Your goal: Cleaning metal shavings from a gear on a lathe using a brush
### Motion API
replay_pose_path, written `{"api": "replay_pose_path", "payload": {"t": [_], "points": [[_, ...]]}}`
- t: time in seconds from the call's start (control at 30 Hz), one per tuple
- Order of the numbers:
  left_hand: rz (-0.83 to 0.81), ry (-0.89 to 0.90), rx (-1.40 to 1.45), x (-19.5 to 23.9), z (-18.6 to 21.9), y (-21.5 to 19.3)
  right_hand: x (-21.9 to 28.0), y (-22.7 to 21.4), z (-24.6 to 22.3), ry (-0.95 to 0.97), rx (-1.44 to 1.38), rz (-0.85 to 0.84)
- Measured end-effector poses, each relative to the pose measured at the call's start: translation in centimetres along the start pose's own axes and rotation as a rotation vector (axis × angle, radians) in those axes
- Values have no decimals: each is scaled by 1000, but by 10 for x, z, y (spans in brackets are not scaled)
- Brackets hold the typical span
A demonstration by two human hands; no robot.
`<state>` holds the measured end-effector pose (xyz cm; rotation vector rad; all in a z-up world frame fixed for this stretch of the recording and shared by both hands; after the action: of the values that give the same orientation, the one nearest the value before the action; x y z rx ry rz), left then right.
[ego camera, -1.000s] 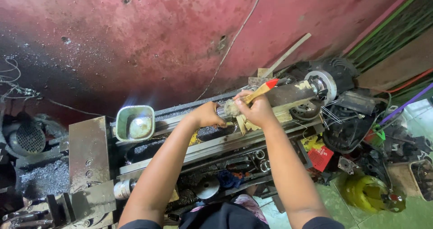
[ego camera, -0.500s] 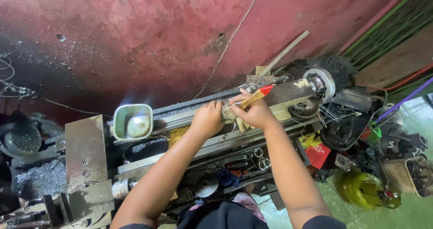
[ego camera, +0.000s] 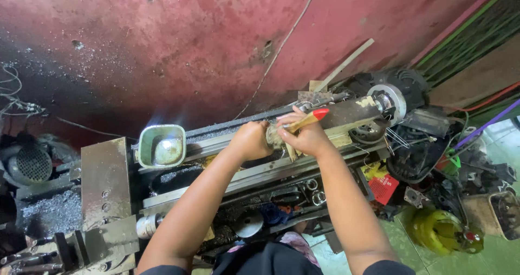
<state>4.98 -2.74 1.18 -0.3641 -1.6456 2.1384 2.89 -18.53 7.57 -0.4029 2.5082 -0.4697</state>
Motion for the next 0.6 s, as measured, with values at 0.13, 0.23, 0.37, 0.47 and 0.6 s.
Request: {"api": "replay_pose_path", "payload": {"t": [0.13, 0.23, 0.37, 0.47, 0.6], "points": [[-51, -18, 50, 1, 6, -25, 6, -9, 40, 24, 10, 143], [-126, -22, 200, -1, 5, -19, 13, -12, 40, 85, -18, 196], [-204, -60, 210, 2, 2, -26, 3, -3, 7, -7, -69, 76], [-259, -65, 210, 3, 5, -28, 13, -6, 35, 41, 32, 133], [-268, -83, 208, -2, -1, -20, 9, -14, 38, 67, -57, 232]]}}
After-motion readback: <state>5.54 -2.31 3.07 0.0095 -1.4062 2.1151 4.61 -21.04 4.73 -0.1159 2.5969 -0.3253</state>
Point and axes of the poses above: each hand's wrist, its own x-axis away from the middle knuckle, its own y-axis out of the palm, z = x × y, the point moved 6 cm from there along -x, towards the middle knuckle, and after that the axes turned 15 degrees about -x, right-handed, at the moved point
